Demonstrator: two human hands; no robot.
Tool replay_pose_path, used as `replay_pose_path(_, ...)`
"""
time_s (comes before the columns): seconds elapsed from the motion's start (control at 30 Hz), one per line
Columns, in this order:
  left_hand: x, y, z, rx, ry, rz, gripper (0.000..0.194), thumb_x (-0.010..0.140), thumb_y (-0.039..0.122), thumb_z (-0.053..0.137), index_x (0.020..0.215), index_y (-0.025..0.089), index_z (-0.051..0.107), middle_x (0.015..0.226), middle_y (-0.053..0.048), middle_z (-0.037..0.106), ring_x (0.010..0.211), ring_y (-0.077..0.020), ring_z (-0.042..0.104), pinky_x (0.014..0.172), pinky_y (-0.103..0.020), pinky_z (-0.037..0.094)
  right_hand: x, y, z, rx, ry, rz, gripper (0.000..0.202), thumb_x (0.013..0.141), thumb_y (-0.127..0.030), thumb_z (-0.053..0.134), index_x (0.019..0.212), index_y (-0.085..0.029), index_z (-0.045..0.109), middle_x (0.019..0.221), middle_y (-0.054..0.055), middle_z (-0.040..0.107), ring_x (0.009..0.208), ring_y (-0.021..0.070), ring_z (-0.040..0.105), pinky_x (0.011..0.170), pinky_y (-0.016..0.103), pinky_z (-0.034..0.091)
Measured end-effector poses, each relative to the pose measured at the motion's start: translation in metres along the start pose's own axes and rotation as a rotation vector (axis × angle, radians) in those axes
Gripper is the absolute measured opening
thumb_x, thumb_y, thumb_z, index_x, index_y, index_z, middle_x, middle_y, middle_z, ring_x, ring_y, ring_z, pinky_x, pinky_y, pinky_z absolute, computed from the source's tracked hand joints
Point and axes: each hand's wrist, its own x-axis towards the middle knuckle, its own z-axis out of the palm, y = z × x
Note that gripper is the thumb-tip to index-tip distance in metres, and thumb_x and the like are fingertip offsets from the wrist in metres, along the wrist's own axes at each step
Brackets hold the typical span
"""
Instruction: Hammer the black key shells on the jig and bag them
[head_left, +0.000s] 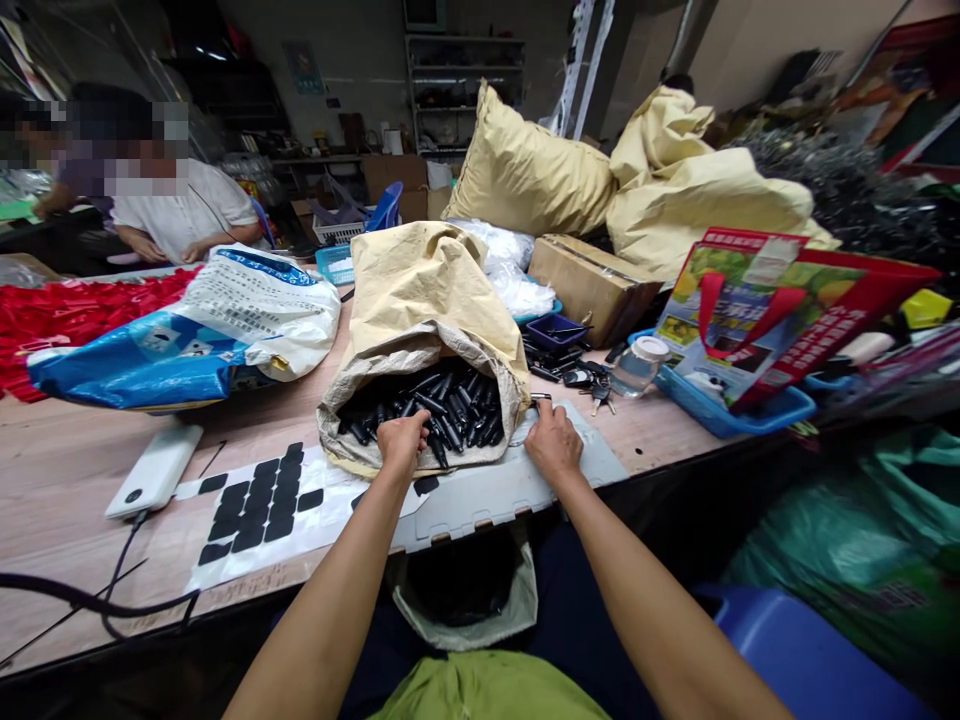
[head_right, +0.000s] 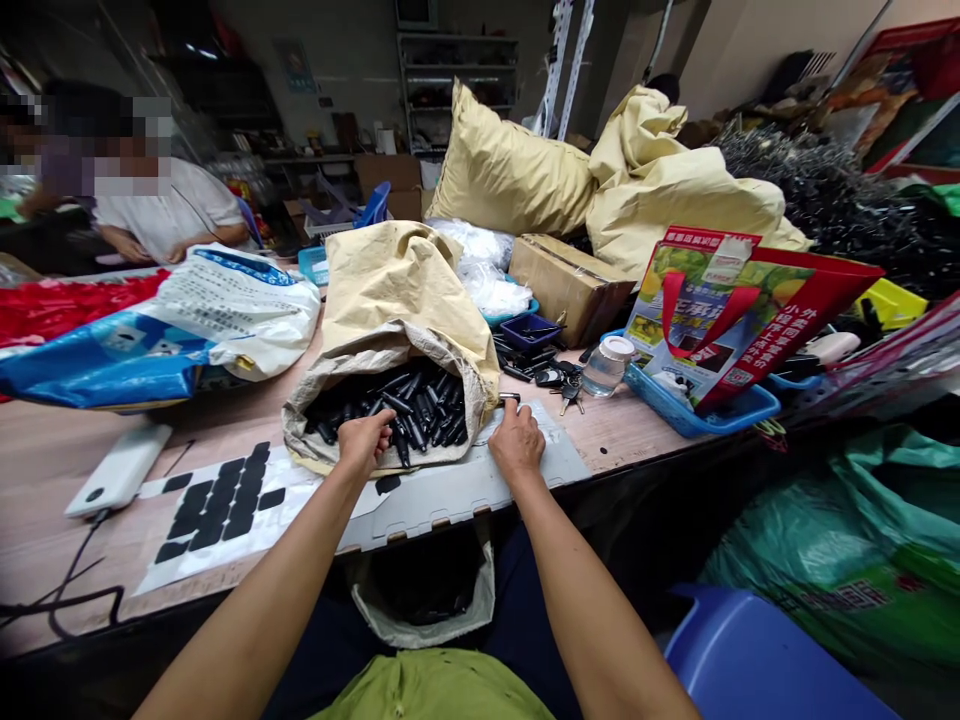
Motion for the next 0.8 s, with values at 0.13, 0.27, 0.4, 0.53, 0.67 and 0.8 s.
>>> replay_pose_path(0.13, -0.013, 0.009, -0.021, -0.021, -0.113, 0.084, 0.032, 0.064, 0.045, 0.074, 0.063, 0.015, 0.064, 0.049, 0.002, 0.056, 0.035, -0.0073, 0.041, 0.036, -0.020, 0.024, 0.000, 0.000, 0.001, 0.002, 0.003, 0.003, 0.037, 0.098, -0.020, 0.045, 0.135, -0.019, 0.048, 0.113, 0.013, 0.058, 0.099, 0.0255, 0.062, 0.075, 0.032, 0.043)
replay_pose_path(0.27, -0.030, 0.011, -0.050, 0.264, -0.435, 0.183, 0.026, 0.061, 0.040, 0.077, 0.062, 0.016, 0.069, 0.045, 0.003, 0.053, 0.037, -0.0085, 0.040, 0.040, -0.022, 0.025, 0.001, 0.000, 0.002, 0.009, 0.013, 0.005, 0.037, 0.097, -0.020, 0.045, 0.133, -0.019, 0.049, 0.113, 0.013, 0.058, 0.099, 0.0260, 0.062, 0.076, 0.033, 0.043)
replay_pose_path(0.4, -0.047, -0.001, -0.059, 0.667, -0.527, 0.356, 0.011, 0.060, 0.026, 0.076, 0.056, 0.019, 0.069, 0.049, 0.000, 0.058, 0.049, -0.0134, 0.049, 0.050, -0.024, 0.028, 0.001, 0.000, 0.001, 0.024, -0.009, 0.005, 0.038, 0.098, -0.021, 0.044, 0.136, -0.019, 0.047, 0.114, 0.013, 0.058, 0.101, 0.0262, 0.061, 0.078, 0.033, 0.043)
replay_pose_path(0.53, -0.058, -0.028, -0.053, 0.861, -0.382, 0.585, 0.006, 0.070, 0.025, 0.070, 0.074, 0.022, 0.074, 0.067, -0.002, 0.067, 0.071, -0.0202, 0.059, 0.064, -0.028, 0.037, 0.000, -0.001, -0.001, 0.033, -0.014, 0.018, 0.038, 0.098, -0.021, 0.045, 0.136, -0.020, 0.048, 0.115, 0.013, 0.058, 0.101, 0.0258, 0.061, 0.079, 0.032, 0.043)
replay_pose_path(0.67, -0.060, -0.060, -0.053, 0.775, -0.297, 0.808, 0.016, 0.077, 0.022, 0.068, 0.092, 0.020, 0.074, 0.088, -0.005, 0.067, 0.089, -0.0229, 0.059, 0.083, -0.033, 0.045, -0.001, -0.001, -0.001, 0.060, 0.006, 0.036, 0.038, 0.099, -0.023, 0.046, 0.136, -0.020, 0.051, 0.114, 0.012, 0.059, 0.099, 0.0253, 0.062, 0.077, 0.032, 0.043)
replay_pose_path(0.8, -0.057, -0.080, -0.057, 0.651, -0.270, 0.892, 0.019, 0.085, 0.028, 0.069, 0.101, 0.021, 0.074, 0.091, -0.005, 0.066, 0.091, -0.0230, 0.058, 0.086, -0.036, 0.045, 0.002, 0.003, -0.002, 0.162, -0.007, 0.083, 0.039, 0.099, -0.026, 0.049, 0.136, -0.020, 0.056, 0.116, 0.013, 0.060, 0.098, 0.0244, 0.062, 0.080, 0.032, 0.043)
